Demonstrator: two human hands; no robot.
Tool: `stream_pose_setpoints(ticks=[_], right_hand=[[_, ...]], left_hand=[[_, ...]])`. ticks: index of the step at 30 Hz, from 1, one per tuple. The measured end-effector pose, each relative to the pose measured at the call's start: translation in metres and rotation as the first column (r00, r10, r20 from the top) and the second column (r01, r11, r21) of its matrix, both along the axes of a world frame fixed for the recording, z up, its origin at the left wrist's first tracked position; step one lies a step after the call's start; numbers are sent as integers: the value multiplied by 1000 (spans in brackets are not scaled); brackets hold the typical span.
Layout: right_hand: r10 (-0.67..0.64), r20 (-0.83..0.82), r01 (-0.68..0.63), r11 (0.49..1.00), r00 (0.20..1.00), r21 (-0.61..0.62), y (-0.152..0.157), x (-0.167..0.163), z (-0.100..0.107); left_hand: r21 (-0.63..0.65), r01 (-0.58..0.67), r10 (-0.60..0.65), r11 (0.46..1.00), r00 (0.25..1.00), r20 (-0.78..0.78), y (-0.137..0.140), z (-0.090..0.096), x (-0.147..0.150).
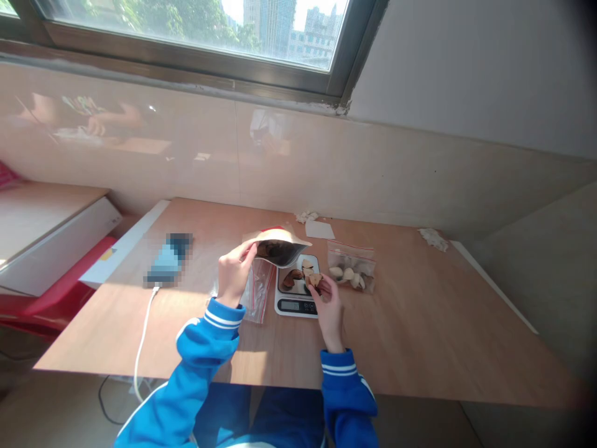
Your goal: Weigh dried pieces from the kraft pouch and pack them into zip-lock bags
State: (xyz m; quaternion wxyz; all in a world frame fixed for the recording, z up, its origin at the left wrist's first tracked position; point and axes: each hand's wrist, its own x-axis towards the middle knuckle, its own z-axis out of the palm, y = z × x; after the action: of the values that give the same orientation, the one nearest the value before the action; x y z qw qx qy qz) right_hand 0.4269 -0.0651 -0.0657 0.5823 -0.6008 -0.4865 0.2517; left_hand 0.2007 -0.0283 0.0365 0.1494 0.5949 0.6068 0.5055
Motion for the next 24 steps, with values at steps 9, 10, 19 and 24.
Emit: stream_pose_setpoints(ticks=[9, 10, 19, 24], right_hand=[[-81, 473, -9, 982, 878, 186, 27, 9, 14], [-42, 486, -48, 984, 873, 171, 32, 8, 16], [145, 685, -87, 989, 714, -119, 70, 0, 4], [53, 504, -110, 990, 862, 84, 39, 8, 35]], left_hand=[[3, 45, -46, 999, 999, 23, 4, 2, -4], [7, 39, -39, 999, 999, 24, 5, 3, -3], [25, 3, -4, 1000, 999, 32, 14, 6, -7], [25, 9, -9, 1000, 1000, 2, 14, 4, -6]])
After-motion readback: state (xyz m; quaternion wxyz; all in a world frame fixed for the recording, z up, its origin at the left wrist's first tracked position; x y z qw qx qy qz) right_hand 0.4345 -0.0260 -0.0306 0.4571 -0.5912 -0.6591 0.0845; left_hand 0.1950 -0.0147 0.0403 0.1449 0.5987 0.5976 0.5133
